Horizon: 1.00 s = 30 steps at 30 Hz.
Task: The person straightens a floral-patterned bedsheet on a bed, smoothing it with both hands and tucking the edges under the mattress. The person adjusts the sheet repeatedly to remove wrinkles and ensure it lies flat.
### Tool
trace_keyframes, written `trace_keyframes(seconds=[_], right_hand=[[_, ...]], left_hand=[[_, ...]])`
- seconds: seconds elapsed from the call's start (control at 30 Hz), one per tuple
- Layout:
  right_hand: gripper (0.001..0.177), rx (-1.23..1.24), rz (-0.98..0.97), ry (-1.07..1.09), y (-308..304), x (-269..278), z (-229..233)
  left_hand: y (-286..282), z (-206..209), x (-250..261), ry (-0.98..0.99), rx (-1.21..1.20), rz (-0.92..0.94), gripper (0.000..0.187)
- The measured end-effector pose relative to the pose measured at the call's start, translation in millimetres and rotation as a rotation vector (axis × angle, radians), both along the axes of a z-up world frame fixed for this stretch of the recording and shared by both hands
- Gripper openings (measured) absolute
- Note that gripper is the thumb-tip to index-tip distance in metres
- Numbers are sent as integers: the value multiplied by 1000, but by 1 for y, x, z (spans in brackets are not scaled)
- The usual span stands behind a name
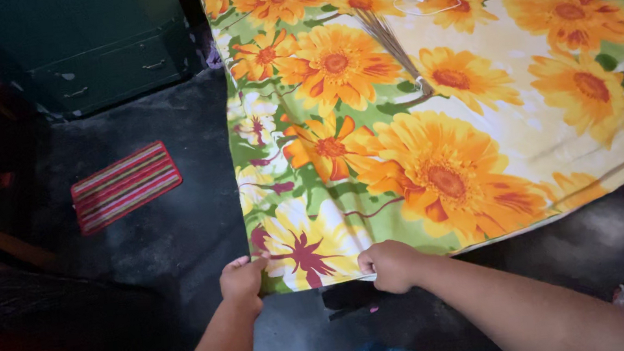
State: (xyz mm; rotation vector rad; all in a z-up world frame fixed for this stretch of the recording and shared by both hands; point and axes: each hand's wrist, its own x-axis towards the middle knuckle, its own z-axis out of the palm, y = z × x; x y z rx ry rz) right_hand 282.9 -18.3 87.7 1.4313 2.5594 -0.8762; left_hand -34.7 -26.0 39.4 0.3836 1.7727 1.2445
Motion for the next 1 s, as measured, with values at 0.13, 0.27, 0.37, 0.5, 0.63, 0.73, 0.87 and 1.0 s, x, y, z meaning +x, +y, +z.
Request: trace_keyframes(seconds=[0.13, 0.27, 0.37, 0.5, 0.63, 0.73, 0.87, 1.0], right_hand=[[16, 82, -26, 56, -19, -6, 13], [16, 100, -98, 79, -37, -16, 23], [16, 92, -104, 65, -44, -17, 22], [14, 69, -97, 28, -51, -11, 13], [19, 64, -86, 24, -55, -3, 1], [22, 31, -105, -22, -57, -1, -6], [24, -12, -115, -63, -62, -9, -15], [24, -66, -147, -95, -63, -16, -22]], left_hand=[[-26, 29, 5, 396, -232, -118, 39], [-46, 44, 0, 684, -254, -268, 38], [-55, 36, -7, 786, -389, -442, 38], [-58, 20, -11, 858, -519, -654, 36], [-54, 3, -5, 992, -557, -878, 33], [-47, -2, -5, 989, -612, -958, 35], [-47, -4, -13, 964, -588, -998, 35], [-49, -9, -22, 974, -588, -1202, 41]])
